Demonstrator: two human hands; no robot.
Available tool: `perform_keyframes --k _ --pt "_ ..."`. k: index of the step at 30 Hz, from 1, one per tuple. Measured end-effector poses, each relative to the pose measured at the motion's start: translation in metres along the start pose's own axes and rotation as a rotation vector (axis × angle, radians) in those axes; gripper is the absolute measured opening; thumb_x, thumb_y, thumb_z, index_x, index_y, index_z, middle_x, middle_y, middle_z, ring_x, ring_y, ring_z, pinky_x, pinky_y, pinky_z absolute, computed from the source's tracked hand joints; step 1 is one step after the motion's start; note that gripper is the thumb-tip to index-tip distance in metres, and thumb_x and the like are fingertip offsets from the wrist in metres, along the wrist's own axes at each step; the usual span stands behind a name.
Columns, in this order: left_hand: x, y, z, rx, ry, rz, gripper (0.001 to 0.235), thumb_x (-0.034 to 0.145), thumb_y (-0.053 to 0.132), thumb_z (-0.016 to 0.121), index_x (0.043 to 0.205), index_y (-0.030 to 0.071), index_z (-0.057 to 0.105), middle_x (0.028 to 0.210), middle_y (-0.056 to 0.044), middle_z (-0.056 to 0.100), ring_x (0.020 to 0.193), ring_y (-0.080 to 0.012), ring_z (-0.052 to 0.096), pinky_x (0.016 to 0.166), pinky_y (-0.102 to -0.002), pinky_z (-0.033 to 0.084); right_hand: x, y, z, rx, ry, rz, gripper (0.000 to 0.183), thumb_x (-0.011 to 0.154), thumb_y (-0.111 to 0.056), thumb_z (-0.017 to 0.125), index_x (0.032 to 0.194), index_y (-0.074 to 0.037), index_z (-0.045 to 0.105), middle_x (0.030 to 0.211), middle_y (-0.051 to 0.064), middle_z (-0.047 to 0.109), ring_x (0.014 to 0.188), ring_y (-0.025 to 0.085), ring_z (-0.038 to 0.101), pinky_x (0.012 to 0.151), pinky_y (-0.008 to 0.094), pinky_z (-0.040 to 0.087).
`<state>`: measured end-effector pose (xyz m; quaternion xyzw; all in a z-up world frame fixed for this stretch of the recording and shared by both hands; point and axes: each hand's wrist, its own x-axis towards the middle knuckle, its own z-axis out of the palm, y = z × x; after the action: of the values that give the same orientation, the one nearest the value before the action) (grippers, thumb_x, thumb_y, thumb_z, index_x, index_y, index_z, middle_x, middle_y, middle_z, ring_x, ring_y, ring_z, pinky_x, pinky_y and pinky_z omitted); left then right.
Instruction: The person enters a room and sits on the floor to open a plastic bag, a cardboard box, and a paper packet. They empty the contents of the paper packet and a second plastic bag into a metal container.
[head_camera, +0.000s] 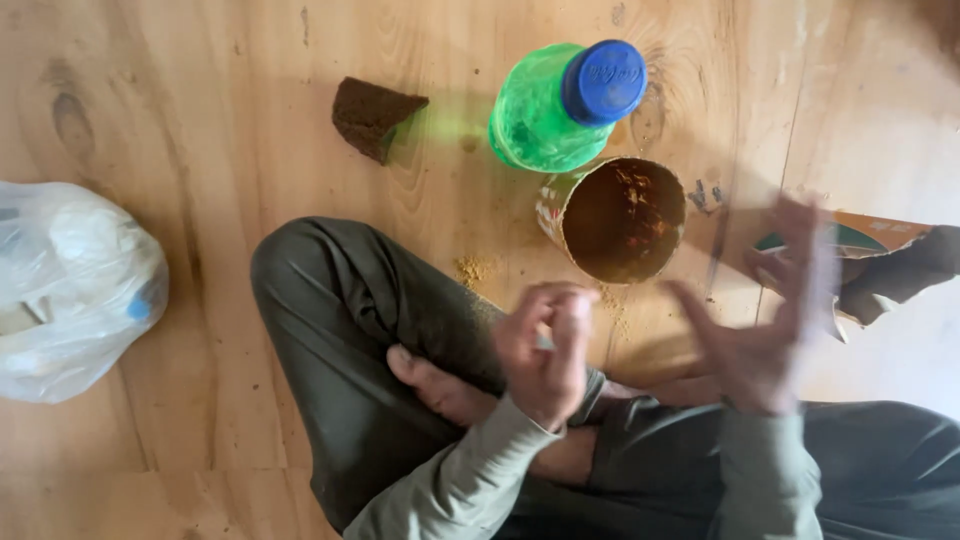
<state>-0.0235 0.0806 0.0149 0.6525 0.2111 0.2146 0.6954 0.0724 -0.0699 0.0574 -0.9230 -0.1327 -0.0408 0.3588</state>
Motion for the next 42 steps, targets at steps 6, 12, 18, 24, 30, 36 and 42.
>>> perform_keyframes --k 6,12,18,24,30,36,42 --pt "0.047 0.01 -0.008 -0.179 0.256 -0.201 0.022 0.105 0.017 0.057 0.118 0.0 0.061 0.09 -0.001 0.06 0.07 -0.0053 0.052 0.062 -0.023 0.043 0.019 -0.013 0.069 0.198 -0.254 -0.16 0.135 0.074 -0.029 0.099 0.167 -0.001 0.006 0.157 0.021 0.049 0.145 0.033 0.055 0.12 0.049 0.047" --pt "0.033 -0.027 -0.009 -0.055 0.215 -0.227 0.032 0.116 0.026 0.048 0.097 0.003 0.06 0.081 0.0 0.061 0.073 -0.0071 0.052 0.069 -0.024 0.044 0.027 -0.033 0.042 -0.033 -0.199 -0.335 0.108 0.073 -0.03 0.099 0.157 -0.005 0.035 0.15 0.016 0.055 0.132 0.038 0.053 0.114 0.049 0.046" --pt "0.036 -0.024 -0.003 -0.306 0.159 -0.356 0.037 0.114 0.028 0.045 0.104 0.001 0.068 0.083 -0.001 0.064 0.072 -0.0067 0.055 0.067 -0.024 0.044 0.019 -0.018 0.04 -0.234 -0.162 -0.376 0.096 0.073 -0.031 0.096 0.151 -0.006 0.045 0.145 0.017 0.055 0.126 0.039 0.053 0.109 0.053 0.04" --pt "0.029 -0.031 -0.001 -0.311 0.24 -0.276 0.033 0.113 0.026 0.047 0.104 0.002 0.067 0.093 -0.001 0.068 0.074 -0.0072 0.055 0.069 -0.025 0.046 0.001 0.002 0.039 0.274 -0.161 -0.155 0.104 0.077 -0.025 0.098 0.157 -0.003 0.035 0.15 0.016 0.049 0.14 0.027 0.055 0.119 0.043 0.051" --pt "0.023 0.025 -0.03 -0.408 0.249 -0.236 0.026 0.111 0.021 0.053 0.112 -0.001 0.066 0.104 -0.004 0.072 0.091 -0.0087 0.067 0.074 -0.027 0.054 -0.004 -0.031 0.031 0.472 -0.235 -0.11 0.109 0.071 -0.022 0.091 0.155 0.003 0.026 0.151 0.014 0.044 0.138 0.024 0.051 0.118 0.039 0.047" --pt "0.022 0.09 -0.159 -0.549 0.423 0.202 0.013 0.109 0.009 0.063 0.121 0.004 0.063 0.112 -0.009 0.07 0.095 -0.0127 0.07 0.085 -0.03 0.059 -0.025 0.062 0.041 0.491 -0.684 0.376 0.067 0.093 -0.025 0.071 0.151 0.0 0.051 0.133 0.018 0.063 0.113 0.028 0.065 0.08 0.046 0.06" --pt "0.035 0.099 -0.409 1.237 1.028 0.454 0.083 0.089 0.041 0.078 0.149 0.001 0.038 0.152 -0.02 0.044 0.144 -0.0416 0.041 0.121 -0.066 0.017 -0.105 -0.042 0.141 0.675 -0.868 0.507 0.064 0.099 -0.043 0.057 0.144 0.003 0.058 0.127 0.018 0.067 0.11 0.029 0.063 0.09 0.045 0.052"
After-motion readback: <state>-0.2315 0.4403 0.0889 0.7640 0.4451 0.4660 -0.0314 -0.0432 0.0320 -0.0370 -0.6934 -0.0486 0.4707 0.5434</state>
